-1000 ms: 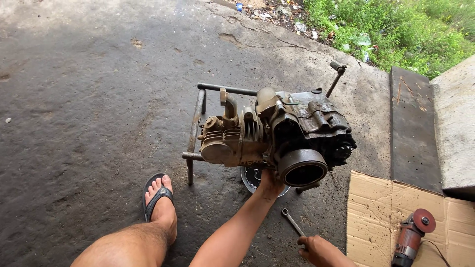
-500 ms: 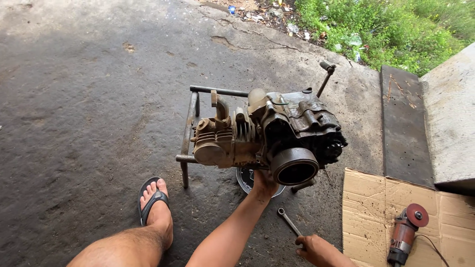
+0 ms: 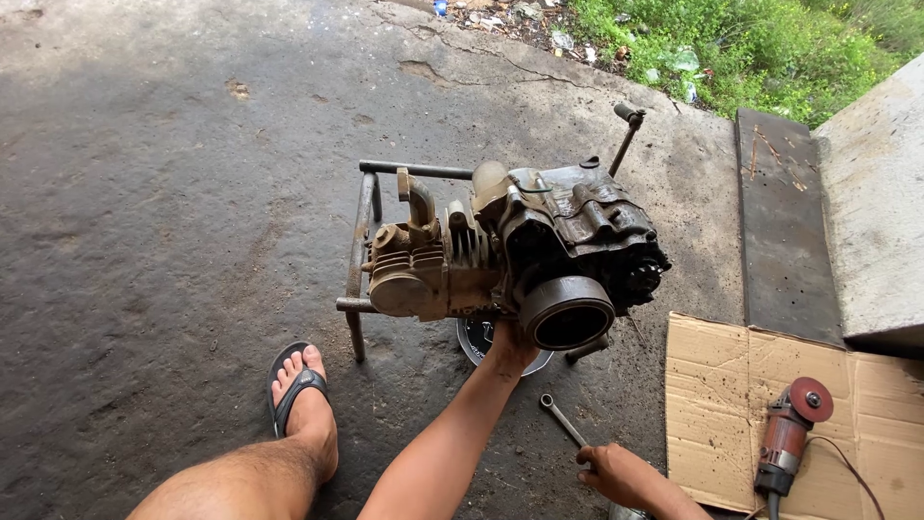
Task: The person selects a wrench from a bucket of tools and uses it to loosen and remove a bolt from a small engine mounted on a stand. They then use their hands to manipulate and remove a component from the engine casing.
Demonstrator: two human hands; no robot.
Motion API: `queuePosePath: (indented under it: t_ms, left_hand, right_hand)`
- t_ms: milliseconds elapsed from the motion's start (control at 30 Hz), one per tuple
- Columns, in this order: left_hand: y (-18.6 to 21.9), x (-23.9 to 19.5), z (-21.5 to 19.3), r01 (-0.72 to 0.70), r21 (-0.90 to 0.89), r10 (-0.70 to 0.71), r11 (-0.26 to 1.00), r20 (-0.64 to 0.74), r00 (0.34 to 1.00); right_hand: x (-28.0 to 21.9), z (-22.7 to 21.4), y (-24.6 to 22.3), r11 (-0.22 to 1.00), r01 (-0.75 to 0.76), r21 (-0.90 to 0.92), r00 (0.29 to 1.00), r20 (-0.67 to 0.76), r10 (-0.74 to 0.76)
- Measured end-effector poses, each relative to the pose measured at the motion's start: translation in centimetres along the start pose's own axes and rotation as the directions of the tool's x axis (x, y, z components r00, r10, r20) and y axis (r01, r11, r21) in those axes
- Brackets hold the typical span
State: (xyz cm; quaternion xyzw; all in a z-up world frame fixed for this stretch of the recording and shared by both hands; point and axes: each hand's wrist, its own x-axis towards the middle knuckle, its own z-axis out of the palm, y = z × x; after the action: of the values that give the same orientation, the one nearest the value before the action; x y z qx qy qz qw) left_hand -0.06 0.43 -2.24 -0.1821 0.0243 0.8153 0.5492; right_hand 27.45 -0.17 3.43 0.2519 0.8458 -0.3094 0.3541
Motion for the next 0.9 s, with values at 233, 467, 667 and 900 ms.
queuePosePath:
  t_ms: [233,467,667,900]
  left_hand:
    - [-0.3,0.6,-0.8,-0.050,-0.008,0.049,0.999,-0.048,0.998]
    - [0.2,-1.3,2.0,-0.044,-0.049,0.040,0.998,-0.079,0.996]
    - [0.5,1.1,-1.5,0.036,0.064,-0.039,0.997,0.043,0.998]
    - [0.5,0.7,-1.1,0.032,-0.049,-0.036,0.998,-0.079,0.996]
  right_hand:
    - [0.2,0.0,0.2,1.000,-0.007,0.018,1.000,-0.012,0.007]
    - [0.2,0.2,0.7,1.000,0.000,0.002,0.999,-0.032,0.000]
    - [-0.5,-0.5,0.0,0.999,-0.027,0.024,0.999,-0.033,0.028]
    - [-0.2,-0.2,0.6,0.999,-0.023,0.033,1.000,-0.020,0.024]
